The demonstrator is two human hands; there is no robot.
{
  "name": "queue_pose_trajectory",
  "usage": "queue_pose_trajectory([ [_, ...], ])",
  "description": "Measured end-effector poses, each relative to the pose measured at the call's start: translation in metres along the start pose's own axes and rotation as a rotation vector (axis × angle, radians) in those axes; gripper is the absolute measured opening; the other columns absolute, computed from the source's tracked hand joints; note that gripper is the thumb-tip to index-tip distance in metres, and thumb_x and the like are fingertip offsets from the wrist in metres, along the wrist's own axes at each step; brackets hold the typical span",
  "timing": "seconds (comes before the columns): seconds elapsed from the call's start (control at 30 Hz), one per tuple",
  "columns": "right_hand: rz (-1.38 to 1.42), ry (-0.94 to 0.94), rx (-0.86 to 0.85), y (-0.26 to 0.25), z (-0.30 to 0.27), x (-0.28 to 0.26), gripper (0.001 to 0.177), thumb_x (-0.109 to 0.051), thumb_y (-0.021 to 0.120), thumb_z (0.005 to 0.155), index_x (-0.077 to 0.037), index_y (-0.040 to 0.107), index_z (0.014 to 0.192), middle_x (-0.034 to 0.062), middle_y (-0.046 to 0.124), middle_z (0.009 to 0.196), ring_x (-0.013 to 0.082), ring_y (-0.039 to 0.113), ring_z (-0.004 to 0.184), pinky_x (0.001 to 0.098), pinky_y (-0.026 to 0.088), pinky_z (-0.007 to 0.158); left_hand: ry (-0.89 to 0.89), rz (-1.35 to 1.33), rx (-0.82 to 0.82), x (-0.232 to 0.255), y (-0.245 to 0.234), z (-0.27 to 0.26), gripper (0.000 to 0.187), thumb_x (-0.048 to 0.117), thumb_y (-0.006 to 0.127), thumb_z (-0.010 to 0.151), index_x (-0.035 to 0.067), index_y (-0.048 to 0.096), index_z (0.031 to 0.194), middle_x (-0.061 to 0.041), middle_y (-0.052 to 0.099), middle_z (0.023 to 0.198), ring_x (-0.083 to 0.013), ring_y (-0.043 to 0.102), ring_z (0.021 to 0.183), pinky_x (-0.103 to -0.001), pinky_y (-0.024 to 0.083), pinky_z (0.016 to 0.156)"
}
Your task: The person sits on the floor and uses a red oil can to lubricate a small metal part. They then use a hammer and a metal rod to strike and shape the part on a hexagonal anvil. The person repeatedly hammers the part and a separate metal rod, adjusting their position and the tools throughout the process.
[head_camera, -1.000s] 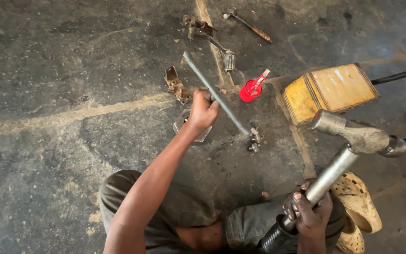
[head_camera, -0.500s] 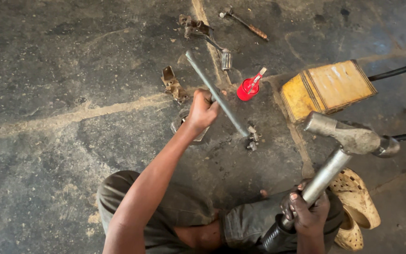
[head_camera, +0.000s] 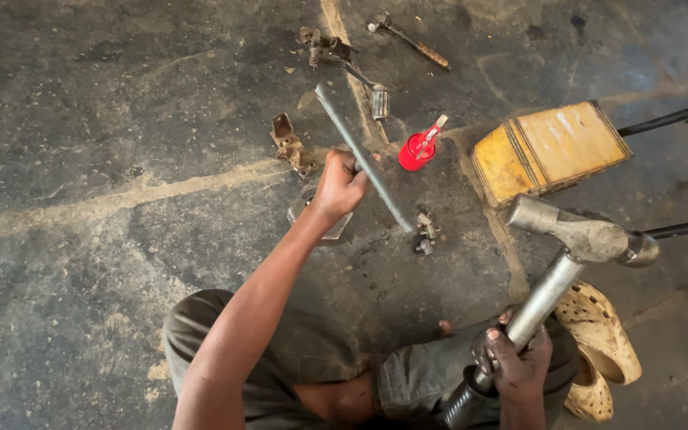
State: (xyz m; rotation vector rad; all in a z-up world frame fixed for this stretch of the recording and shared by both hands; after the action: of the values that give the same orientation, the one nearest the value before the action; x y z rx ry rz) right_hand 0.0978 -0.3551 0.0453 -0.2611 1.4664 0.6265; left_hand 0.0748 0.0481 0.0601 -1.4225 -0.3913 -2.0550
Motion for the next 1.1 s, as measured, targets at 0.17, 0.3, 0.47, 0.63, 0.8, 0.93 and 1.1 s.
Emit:
queue_pose_trajectory([
  [0.17, -0.031, -0.007, 0.015, 0.001, -0.003, 0.000, 0.026, 0.002, 0.066, 0.089, 0.000, 0.051, 0.110, 0.0098, 0.057, 0.072, 0.0130, 0.054, 0.051, 0.0314, 0.048, 0.047, 0.020, 0.010, 0.014, 0.005, -0.004, -0.002, 0.038, 0.014, 0.065, 0.099, -0.003, 0.061, 0.065, -0.003, 0.051, 0.052, -0.0085, 0.044, 0.050, -0.033, 0.038, 0.045],
  [0.3, -0.118, 0.014, 0.036, 0.006, 0.004, -0.007, 0.027, 0.000, 0.065, 0.086, 0.000, 0.052, 0.110, 0.0064, 0.055, 0.075, 0.0115, 0.053, 0.053, 0.0302, 0.047, 0.048, -0.016, -0.020, -0.020, 0.004, -0.001, -0.006, 0.039, 0.014, 0.066, 0.098, -0.002, 0.062, 0.063, -0.001, 0.053, 0.052, -0.0067, 0.044, 0.049, -0.033, 0.037, 0.045],
  [0.47, -0.225, -0.012, -0.031, 0.039, 0.050, -0.058, 0.026, -0.005, 0.067, 0.086, -0.003, 0.051, 0.106, 0.0032, 0.058, 0.072, 0.0117, 0.057, 0.050, 0.0297, 0.052, 0.042, -0.006, -0.073, -0.021, 0.006, 0.001, -0.005, 0.032, 0.012, 0.076, 0.092, -0.002, 0.067, 0.065, 0.001, 0.054, 0.055, -0.0038, 0.043, 0.054, -0.033, 0.033, 0.045],
  [0.63, -0.478, 0.094, -0.109, 0.091, 0.107, -0.089, 0.019, -0.007, 0.070, 0.090, -0.002, 0.058, 0.103, 0.0006, 0.052, 0.066, 0.0074, 0.047, 0.048, 0.0259, 0.039, 0.041, 0.058, -0.076, 0.013, 0.005, 0.001, -0.002, 0.023, 0.010, 0.081, 0.085, -0.002, 0.067, 0.071, 0.001, 0.057, 0.059, -0.0019, 0.047, 0.062, -0.031, 0.042, 0.050],
  [0.8, -0.670, 0.115, -0.367, 0.157, 0.124, -0.094, 0.020, -0.004, 0.072, 0.085, -0.002, 0.057, 0.099, -0.0002, 0.054, 0.063, 0.0074, 0.048, 0.045, 0.0272, 0.039, 0.038, 0.043, -0.104, 0.002, -0.007, 0.005, 0.001, 0.008, 0.004, 0.074, 0.078, -0.004, 0.071, 0.079, -0.003, 0.065, 0.065, -0.0001, 0.053, 0.070, -0.031, 0.050, 0.055],
  [0.93, -0.812, 0.165, -0.387, 0.165, 0.129, -0.089, 0.022, -0.006, 0.071, 0.085, -0.003, 0.060, 0.104, 0.0002, 0.054, 0.060, 0.0082, 0.049, 0.043, 0.0282, 0.041, 0.039, -0.055, 0.018, -0.004, -0.019, 0.012, 0.000, 0.014, 0.005, 0.077, 0.077, -0.006, 0.069, 0.076, -0.008, 0.063, 0.060, -0.0021, 0.051, 0.066, -0.031, 0.049, 0.055],
  [1.1, -0.697, -0.367, -0.576, 0.198, 0.120, -0.111, 0.034, -0.003, 0.068, 0.086, 0.005, 0.056, 0.117, 0.0007, 0.061, 0.087, 0.0075, 0.057, 0.073, 0.0270, 0.049, 0.060, -0.045, -0.009, 0.005, 0.001, 0.004, 0.000, 0.016, 0.009, 0.081, 0.078, -0.004, 0.071, 0.079, -0.005, 0.063, 0.061, -0.0010, 0.049, 0.066, -0.030, 0.050, 0.054],
])
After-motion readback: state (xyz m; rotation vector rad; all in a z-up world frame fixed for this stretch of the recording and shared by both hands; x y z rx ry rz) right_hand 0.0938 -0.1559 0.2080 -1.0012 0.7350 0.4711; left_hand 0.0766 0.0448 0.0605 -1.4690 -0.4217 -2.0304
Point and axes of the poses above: each hand's wrist, its own z-axis towards the middle knuckle, its own y-axis out of the palm, x = y × z, the point moved 9 cm from there along z, towards the middle knuckle
